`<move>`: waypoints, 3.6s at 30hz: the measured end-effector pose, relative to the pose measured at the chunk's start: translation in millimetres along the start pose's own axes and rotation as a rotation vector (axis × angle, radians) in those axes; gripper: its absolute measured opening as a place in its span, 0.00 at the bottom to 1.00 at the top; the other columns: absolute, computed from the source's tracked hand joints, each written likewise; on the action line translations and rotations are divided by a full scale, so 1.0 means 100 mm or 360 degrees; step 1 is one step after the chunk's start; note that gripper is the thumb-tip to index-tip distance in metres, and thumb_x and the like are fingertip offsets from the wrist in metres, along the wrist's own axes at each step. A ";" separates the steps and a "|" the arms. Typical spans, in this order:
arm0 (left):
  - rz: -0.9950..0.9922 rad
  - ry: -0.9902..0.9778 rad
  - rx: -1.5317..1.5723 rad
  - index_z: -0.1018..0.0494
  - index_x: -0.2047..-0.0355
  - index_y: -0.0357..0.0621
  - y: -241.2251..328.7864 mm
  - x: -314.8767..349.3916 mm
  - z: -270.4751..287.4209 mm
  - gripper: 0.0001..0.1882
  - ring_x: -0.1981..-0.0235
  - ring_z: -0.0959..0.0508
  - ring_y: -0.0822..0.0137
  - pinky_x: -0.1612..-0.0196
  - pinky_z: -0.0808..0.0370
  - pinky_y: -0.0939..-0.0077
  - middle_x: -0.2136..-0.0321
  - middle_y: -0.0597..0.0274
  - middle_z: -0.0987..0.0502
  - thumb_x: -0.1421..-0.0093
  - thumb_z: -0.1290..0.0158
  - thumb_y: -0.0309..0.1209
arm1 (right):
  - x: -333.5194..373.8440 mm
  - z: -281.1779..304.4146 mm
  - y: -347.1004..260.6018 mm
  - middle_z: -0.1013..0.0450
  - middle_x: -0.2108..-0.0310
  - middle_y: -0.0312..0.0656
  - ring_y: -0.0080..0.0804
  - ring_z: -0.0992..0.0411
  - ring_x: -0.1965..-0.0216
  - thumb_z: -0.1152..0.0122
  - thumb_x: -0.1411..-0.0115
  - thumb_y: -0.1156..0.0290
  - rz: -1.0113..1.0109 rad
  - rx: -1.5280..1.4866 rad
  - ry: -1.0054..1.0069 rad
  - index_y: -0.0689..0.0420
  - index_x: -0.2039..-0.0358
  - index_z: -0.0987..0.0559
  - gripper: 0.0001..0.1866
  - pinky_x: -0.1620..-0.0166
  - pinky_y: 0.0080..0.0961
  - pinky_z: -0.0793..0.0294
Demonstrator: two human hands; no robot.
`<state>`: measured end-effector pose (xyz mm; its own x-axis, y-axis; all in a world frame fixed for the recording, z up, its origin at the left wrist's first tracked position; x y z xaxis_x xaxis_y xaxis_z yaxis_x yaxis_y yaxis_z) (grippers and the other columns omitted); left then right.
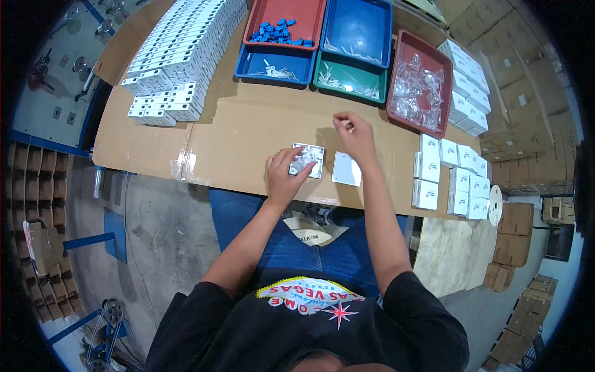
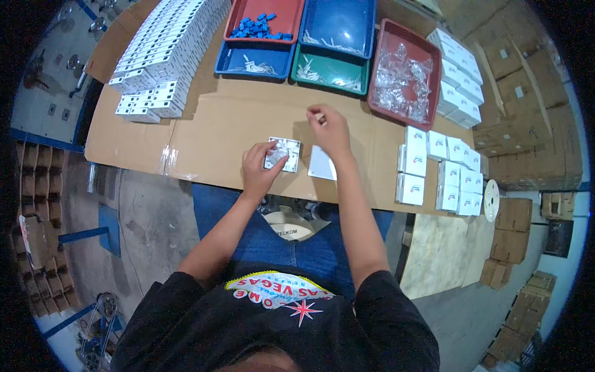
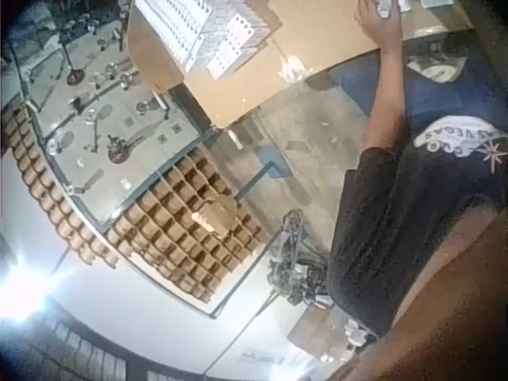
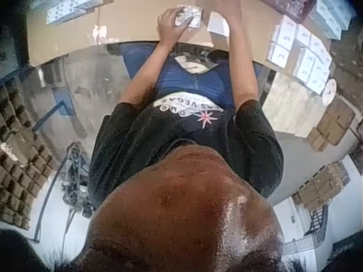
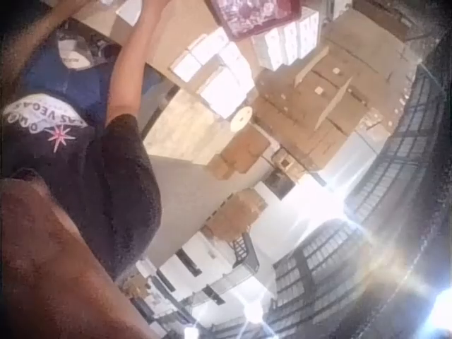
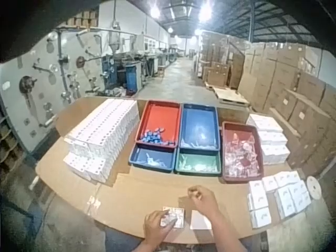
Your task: The person is assembling and packaging small electronic components into white boxes.
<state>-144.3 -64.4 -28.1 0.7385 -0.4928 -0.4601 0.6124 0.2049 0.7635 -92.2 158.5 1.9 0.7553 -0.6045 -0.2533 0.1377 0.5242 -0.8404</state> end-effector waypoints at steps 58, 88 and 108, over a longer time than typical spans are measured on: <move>-0.0225 0.0063 -0.0104 0.20 0.55 0.46 0.13 -0.01 0.03 0.22 0.59 0.21 0.60 0.55 0.29 0.63 0.65 0.63 0.21 0.50 0.29 0.36 | 0.50 0.03 0.03 0.20 0.66 0.34 0.14 0.32 0.76 0.30 0.39 0.74 -0.0508 -0.0691 -0.0047 0.61 0.60 0.18 0.08 0.73 0.13 0.36; -0.0271 0.0051 -0.0042 0.20 0.51 0.52 0.08 0.07 -0.01 0.25 0.56 0.21 0.61 0.55 0.30 0.63 0.60 0.65 0.21 0.51 0.31 0.38 | 0.86 -0.26 -0.43 0.25 0.62 0.41 0.27 0.28 0.71 0.36 0.36 0.72 0.0052 -0.0150 -0.0179 0.63 0.63 0.18 0.07 0.65 0.24 0.27; -0.0014 0.0060 0.0013 0.20 0.53 0.46 0.05 -0.01 0.04 0.22 0.65 0.21 0.64 0.56 0.31 0.67 0.62 0.63 0.21 0.49 0.30 0.35 | -1.01 0.50 0.25 0.17 0.67 0.43 0.29 0.20 0.67 0.36 0.38 0.69 0.0094 0.0026 0.0095 0.60 0.60 0.16 0.09 0.62 0.27 0.23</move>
<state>-143.1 -67.0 -22.2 0.7434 -0.4623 -0.4833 0.6166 0.1936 0.7631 -132.9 262.6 31.0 0.7228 -0.6066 -0.3311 0.1044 0.5694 -0.8154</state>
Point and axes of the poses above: each hand's wrist, its own x-axis away from the middle knuckle, its own z-axis out of the back of the hand, y = z × x, the point moved 7 cm from there along -x, towards the middle knuckle
